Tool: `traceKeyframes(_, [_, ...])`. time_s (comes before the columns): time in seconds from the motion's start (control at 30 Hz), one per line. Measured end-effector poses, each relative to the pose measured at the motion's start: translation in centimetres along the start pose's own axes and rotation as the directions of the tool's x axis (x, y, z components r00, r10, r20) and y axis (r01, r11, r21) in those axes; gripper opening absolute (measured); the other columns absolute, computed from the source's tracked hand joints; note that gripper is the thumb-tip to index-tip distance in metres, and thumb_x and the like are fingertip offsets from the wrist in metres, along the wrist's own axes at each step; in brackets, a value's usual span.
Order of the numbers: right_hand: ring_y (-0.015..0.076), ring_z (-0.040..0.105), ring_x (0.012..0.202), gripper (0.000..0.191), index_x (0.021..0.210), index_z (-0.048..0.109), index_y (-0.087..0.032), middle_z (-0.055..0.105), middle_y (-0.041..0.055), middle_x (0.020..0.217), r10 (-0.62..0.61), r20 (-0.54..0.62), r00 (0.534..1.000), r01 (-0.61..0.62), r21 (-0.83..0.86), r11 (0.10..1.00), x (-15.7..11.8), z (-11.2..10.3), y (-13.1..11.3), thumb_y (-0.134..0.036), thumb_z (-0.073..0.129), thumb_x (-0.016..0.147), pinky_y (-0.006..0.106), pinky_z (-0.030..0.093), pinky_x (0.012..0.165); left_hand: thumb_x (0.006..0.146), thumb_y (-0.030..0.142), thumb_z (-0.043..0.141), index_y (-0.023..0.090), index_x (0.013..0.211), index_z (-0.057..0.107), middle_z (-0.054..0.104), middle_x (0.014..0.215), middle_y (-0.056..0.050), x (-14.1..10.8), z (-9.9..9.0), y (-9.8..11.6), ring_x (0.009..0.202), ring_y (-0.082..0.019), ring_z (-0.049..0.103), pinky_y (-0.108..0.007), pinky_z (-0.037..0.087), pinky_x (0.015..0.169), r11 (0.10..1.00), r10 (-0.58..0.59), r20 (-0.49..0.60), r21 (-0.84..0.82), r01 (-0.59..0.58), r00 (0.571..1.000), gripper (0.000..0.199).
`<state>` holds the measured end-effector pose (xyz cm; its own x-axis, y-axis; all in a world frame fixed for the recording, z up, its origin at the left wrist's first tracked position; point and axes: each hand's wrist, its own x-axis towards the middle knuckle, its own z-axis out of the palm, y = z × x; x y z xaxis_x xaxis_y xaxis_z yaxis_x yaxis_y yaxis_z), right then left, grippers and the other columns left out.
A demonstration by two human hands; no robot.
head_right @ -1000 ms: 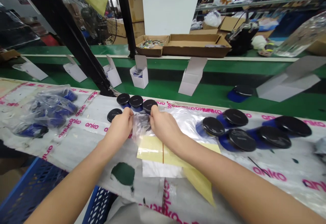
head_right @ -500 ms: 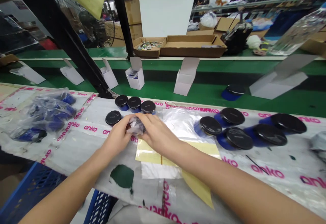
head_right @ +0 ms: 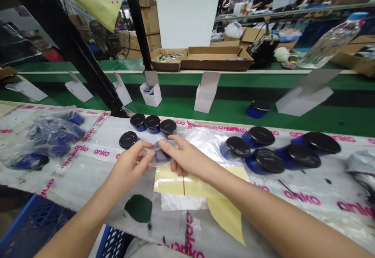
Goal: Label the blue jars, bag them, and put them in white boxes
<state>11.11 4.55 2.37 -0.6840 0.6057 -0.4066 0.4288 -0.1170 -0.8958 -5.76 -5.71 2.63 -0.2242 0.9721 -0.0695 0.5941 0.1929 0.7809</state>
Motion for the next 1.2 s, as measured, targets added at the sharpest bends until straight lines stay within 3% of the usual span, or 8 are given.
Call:
traceKeyframes(0.2, [0.0196,0.063,0.063,0.033,0.125,0.069,-0.016,0.062,-0.0008,0.062,-0.211,-0.105,0.972,0.152,-0.404,0.902,-0.9,-0.6,-2.0,-0.023,0.052,0.098,0.032,0.046,0.065,0.098,0.034,0.045,0.023,0.088,0.057,0.062,0.059,0.004,1.2,-1.8,1.6,0.056,-0.017,0.058,-0.027,0.036,0.057,0.985,0.047,0.051,0.165,-0.055,0.998,0.020])
traceKeyframes(0.3, [0.0212,0.065,0.075,0.028,0.099,0.076,-0.020,0.068,0.0038,0.077,-0.333,-0.137,0.933,0.217,-0.522,0.825,-1.4,-0.7,-2.7,-0.033,0.051,0.101,0.034,0.046,0.071,0.099,0.038,0.043,0.023,0.085,0.056,0.059,0.056,0.004,1.5,-2.8,2.2,0.052,-0.016,0.053,-0.027,0.032,0.053,0.971,0.053,0.064,0.229,-0.067,0.997,0.024])
traceKeyframes(0.5, [0.0288,0.067,0.083,0.065,0.136,0.059,-0.018,0.063,0.0160,0.117,-0.327,0.048,0.944,0.230,-0.805,0.546,-0.2,2.2,-2.2,-0.049,0.078,0.083,0.040,0.051,0.067,0.096,0.042,0.051,0.024,0.095,0.062,0.061,0.058,0.004,2.2,-4.0,2.6,0.052,-0.015,0.055,-0.025,0.038,0.050,0.994,0.093,0.157,0.047,-0.102,0.983,0.022])
traceKeyframes(0.63, [0.0238,0.065,0.077,0.036,0.117,0.068,-0.019,0.066,0.0104,0.104,-0.358,0.063,0.932,0.273,-0.772,0.574,0.0,0.4,-3.8,-0.037,0.071,0.087,0.036,0.050,0.065,0.090,0.041,0.064,0.022,0.094,0.065,0.062,0.059,0.003,2.2,-4.6,3.9,0.052,-0.013,0.055,-0.022,0.040,0.046,0.969,0.177,-0.143,-0.149,-0.198,0.974,0.019])
traceKeyframes(0.77, [0.0246,0.063,0.087,0.024,0.108,0.069,-0.023,0.068,0.0075,0.100,-0.539,-0.203,0.818,0.189,-0.790,0.584,0.8,-6.7,-7.0,-0.034,0.068,0.087,0.035,0.049,0.073,0.091,0.034,0.065,0.021,0.083,0.064,0.056,0.054,0.005,2.9,-2.9,4.1,0.048,-0.010,0.047,-0.020,0.037,0.045,0.925,0.233,-0.360,-0.206,-0.321,0.903,0.016])
traceKeyframes(0.9, [0.0305,0.064,0.090,0.046,0.133,0.057,-0.015,0.057,0.0190,0.125,-0.624,-0.491,0.608,-0.260,-0.866,0.428,4.6,-12.7,-8.2,-0.036,0.059,0.093,0.037,0.047,0.071,0.095,0.034,0.060,0.020,0.080,0.063,0.055,0.057,0.005,4.9,1.5,1.8,0.052,-0.010,0.048,-0.023,0.038,0.052,0.913,0.364,-0.203,-0.115,-0.392,0.909,0.020])
traceKeyframes(1.07, [0.0328,0.065,0.093,0.047,0.134,0.057,-0.016,0.059,0.0207,0.126,-0.588,-0.442,0.677,-0.311,-0.897,0.315,8.9,-14.5,-6.7,-0.037,0.063,0.092,0.037,0.045,0.071,0.096,0.026,0.058,0.020,0.105,0.070,0.070,0.098,-0.006,5.9,4.1,-0.9,0.092,-0.022,0.067,-0.034,0.051,0.081,0.911,0.365,0.172,0.135,-0.389,0.915,0.016])
traceKeyframes(1.2, [0.0371,0.059,0.106,0.049,0.129,0.058,-0.009,0.065,0.0226,0.115,-0.577,-0.423,0.698,-0.340,-0.906,0.253,9.6,-14.1,-5.1,-0.042,0.063,0.094,0.041,0.046,0.080,0.095,0.026,0.060,0.020,0.110,0.070,0.067,0.109,-0.008,5.5,3.0,-0.8,0.108,-0.028,0.064,-0.041,0.050,0.095,0.929,0.249,0.259,0.208,-0.306,0.933,0.019])
